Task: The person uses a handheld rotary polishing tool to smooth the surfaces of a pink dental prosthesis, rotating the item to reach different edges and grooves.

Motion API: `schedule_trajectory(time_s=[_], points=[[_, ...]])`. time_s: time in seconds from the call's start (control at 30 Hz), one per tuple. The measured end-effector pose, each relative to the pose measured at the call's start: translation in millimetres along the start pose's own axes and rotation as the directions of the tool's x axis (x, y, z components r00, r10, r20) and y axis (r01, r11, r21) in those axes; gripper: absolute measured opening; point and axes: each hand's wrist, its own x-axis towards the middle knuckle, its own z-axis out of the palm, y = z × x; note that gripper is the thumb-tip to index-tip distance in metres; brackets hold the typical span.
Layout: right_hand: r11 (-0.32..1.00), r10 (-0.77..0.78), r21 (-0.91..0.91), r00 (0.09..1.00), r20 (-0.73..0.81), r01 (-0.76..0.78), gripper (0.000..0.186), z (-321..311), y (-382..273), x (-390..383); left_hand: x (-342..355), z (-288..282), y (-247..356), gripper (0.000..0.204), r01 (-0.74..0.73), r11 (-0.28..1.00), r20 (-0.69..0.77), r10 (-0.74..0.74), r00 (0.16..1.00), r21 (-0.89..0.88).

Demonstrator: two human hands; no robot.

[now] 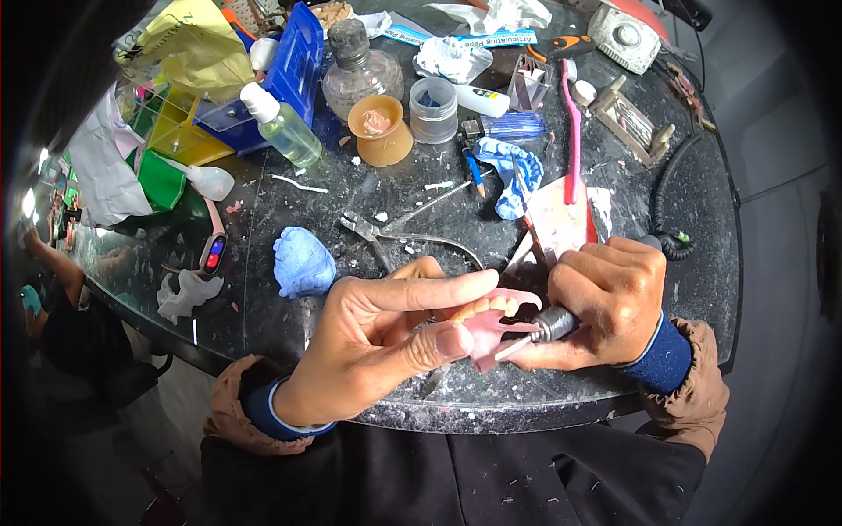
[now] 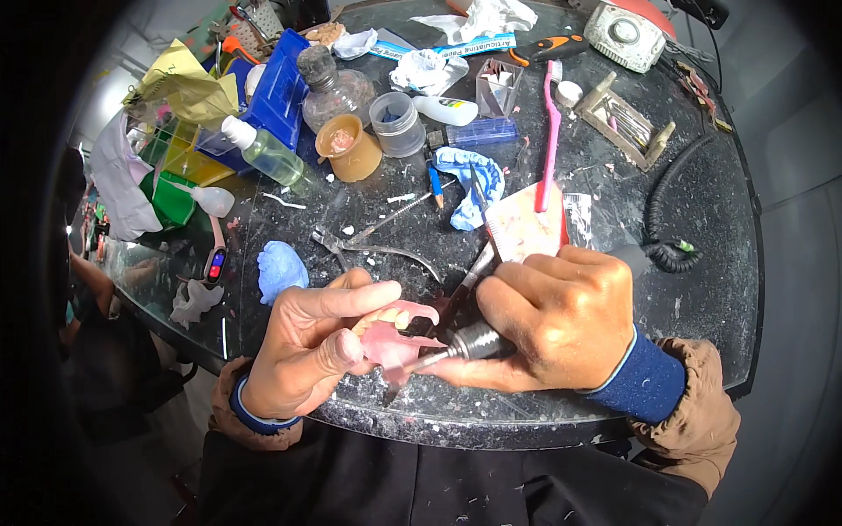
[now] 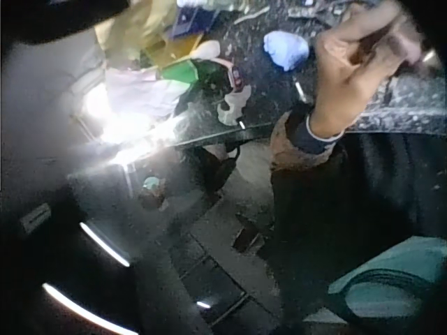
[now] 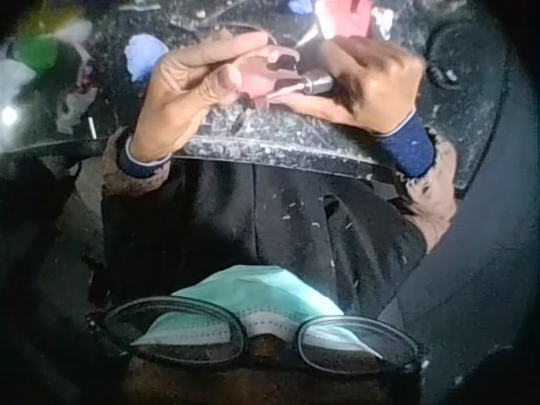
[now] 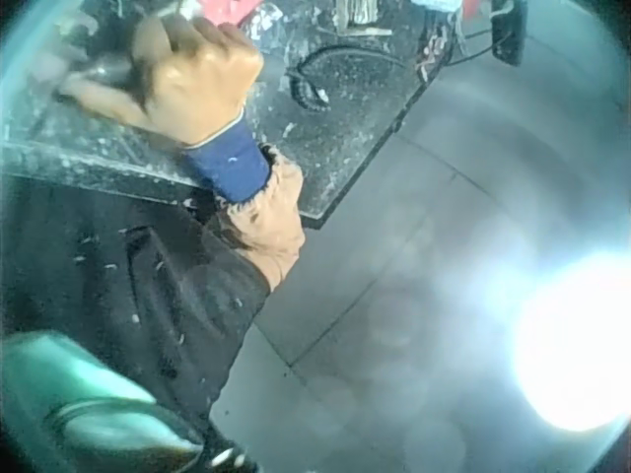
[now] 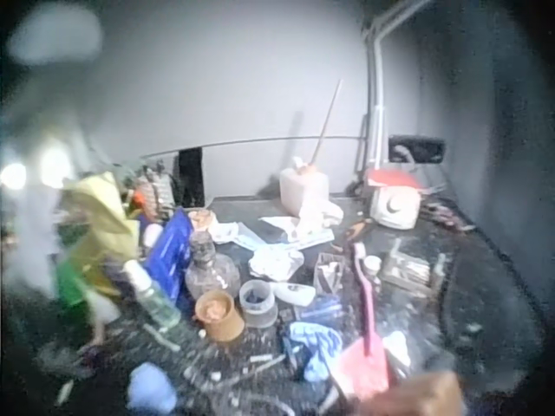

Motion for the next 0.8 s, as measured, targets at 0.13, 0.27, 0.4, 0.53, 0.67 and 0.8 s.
schedule_trajectory(time_s=[0.13,0.27,0.4,0.53,0.67,0.8], points=[[0.997,-0.076,0.006,0.997,0.034,0.076,0.052,-0.1,2.7,-3.8,-0.5,-2.3,-3.6,0.042,-0.04,0.999,0.022,0.04,0.999,0.022],[0.999,-0.045,0.01,0.999,0.026,0.045,0.053,-0.1,3.2,-2.9,-1.4,-6.0,-4.1,0.042,-0.007,1.0,0.051,0.007,0.999,-0.004],[0.998,-0.058,0.031,0.998,0.031,0.057,0.053,1.1,5.3,-4.9,-1.4,-3.9,-3.8,0.041,-0.007,1.0,0.031,0.007,1.0,-0.003],[0.998,-0.059,0.024,0.998,0.027,0.058,0.052,0.3,3.5,-4.8,-1.0,-0.7,0.4,0.041,0.006,1.0,0.019,-0.006,1.0,-0.008],[0.999,-0.041,0.021,0.999,0.024,0.04,0.051,-1.4,1.9,-1.5,-1.6,-3.5,-1.3,0.042,0.038,0.999,0.038,-0.036,0.999,-0.034],[0.995,-0.096,0.023,0.994,0.06,0.095,0.052,-0.2,4.0,-4.7,-1.2,-7.2,-4.7,0.043,-0.007,1.0,0.059,0.006,0.998,0.017]])
